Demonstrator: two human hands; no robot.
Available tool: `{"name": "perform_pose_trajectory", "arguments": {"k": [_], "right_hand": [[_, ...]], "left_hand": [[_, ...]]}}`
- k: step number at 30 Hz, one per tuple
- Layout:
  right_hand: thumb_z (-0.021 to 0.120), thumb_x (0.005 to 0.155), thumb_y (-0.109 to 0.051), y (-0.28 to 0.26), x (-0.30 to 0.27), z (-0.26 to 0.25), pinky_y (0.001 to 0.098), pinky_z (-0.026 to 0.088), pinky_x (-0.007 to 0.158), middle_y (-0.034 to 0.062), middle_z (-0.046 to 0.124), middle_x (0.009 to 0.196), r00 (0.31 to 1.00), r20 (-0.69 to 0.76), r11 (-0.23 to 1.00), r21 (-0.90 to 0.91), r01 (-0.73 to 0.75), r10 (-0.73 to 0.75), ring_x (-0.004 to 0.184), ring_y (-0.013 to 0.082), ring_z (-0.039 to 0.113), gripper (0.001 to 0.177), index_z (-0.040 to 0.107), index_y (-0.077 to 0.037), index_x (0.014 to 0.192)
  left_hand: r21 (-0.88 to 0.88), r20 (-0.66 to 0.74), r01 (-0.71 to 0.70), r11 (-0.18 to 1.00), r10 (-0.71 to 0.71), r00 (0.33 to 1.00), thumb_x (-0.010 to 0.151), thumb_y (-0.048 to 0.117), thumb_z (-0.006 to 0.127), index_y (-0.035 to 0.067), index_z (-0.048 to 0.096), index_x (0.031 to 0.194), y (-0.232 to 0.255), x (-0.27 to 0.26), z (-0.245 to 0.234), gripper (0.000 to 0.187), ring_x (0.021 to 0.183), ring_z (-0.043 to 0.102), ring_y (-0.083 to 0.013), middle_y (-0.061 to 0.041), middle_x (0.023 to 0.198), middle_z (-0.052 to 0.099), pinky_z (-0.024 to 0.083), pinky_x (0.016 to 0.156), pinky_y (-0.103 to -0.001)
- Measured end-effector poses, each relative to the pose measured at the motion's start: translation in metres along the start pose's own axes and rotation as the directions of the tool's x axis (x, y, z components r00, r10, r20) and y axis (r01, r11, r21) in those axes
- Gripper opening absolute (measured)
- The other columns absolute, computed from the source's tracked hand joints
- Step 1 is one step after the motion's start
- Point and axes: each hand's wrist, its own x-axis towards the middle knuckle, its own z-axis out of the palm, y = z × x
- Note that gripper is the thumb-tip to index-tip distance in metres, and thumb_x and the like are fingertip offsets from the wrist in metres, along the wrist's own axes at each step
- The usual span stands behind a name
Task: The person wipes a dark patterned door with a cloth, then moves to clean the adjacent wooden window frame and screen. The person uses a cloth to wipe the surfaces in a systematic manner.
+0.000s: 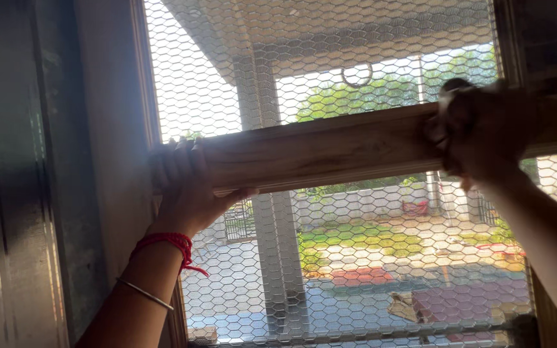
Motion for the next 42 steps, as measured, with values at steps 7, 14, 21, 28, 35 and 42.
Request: {"name": "perform_pose_trajectory", "arguments": {"k": [7,14,21,28,35,42], "right_hand": [[0.073,0.084,-0.013,0.030,-0.013,0.024,0.0457,0.044,0.096,0.0138,0.059,0.113,0.970,-0.125,0.954,-0.193,-0.231,0.209,0.112,0.0290,0.054,0.017,0.063,-0.010,0.098],[0.071,0.092,-0.021,-0.100,0.014,0.029,0.0462,0.044,0.083,0.0117,0.056,0.096,0.999,-0.042,0.998,0.051,0.030,-0.028,0.099,0.0280,0.053,0.021,0.065,-0.009,0.109],[0.076,0.088,-0.025,-0.071,0.024,-0.001,0.0460,0.041,0.077,0.0099,0.051,0.097,0.964,0.040,0.965,0.050,0.259,-0.261,0.092,0.0303,0.049,0.019,0.067,-0.014,0.100],[0.071,0.089,-0.005,0.057,-0.005,-0.012,0.0354,0.041,0.087,-0.0050,0.048,0.084,0.980,0.126,0.981,-0.100,0.167,-0.154,0.090,0.0185,0.047,0.027,0.050,-0.013,0.075],[0.070,0.089,-0.005,0.052,-0.002,-0.033,0.0440,0.043,0.089,0.0123,0.051,0.101,0.990,-0.030,0.985,0.104,-0.136,0.140,0.101,0.0282,0.048,0.019,0.054,-0.006,0.099],[0.068,0.088,-0.024,-0.088,0.010,-0.007,0.0492,0.046,0.071,0.0068,0.055,0.099,0.981,0.078,0.943,0.272,-0.193,0.178,0.090,0.0276,0.057,0.020,0.064,-0.018,0.107]], "left_hand": [[0.071,0.015,-0.081,0.994,0.080,0.997,0.069,0.084,0.066,-0.007,0.011,0.155,0.005,0.007,-0.002,0.137,0.149,0.010,-0.0528,-0.038,0.157,0.014,0.017,0.118,-0.061],[0.013,-0.327,-0.454,0.891,0.433,0.840,0.075,0.072,0.073,-0.005,0.028,0.152,0.082,0.016,0.036,0.118,0.144,0.029,-0.0512,-0.034,0.152,0.033,0.023,0.118,-0.059],[-0.009,-0.500,-0.542,0.840,0.466,0.730,0.086,0.075,0.066,-0.010,0.034,0.147,0.185,0.046,0.075,0.108,0.141,0.039,-0.0476,-0.031,0.143,0.044,0.027,0.124,-0.058],[0.012,-0.488,-0.506,0.863,0.446,0.750,0.081,0.078,0.065,-0.009,0.039,0.145,0.190,0.050,0.078,0.111,0.140,0.041,-0.0453,-0.030,0.145,0.046,0.029,0.120,-0.055],[-0.027,-0.504,-0.461,0.887,0.386,0.773,0.071,0.076,0.072,-0.008,0.041,0.141,0.202,0.043,0.073,0.113,0.138,0.042,-0.0443,-0.027,0.140,0.048,0.029,0.120,-0.055],[-0.021,-0.529,-0.450,0.893,0.372,0.762,0.070,0.077,0.075,-0.009,0.041,0.138,0.212,0.039,0.070,0.115,0.137,0.039,-0.0462,-0.029,0.137,0.045,0.027,0.120,-0.058]]}}
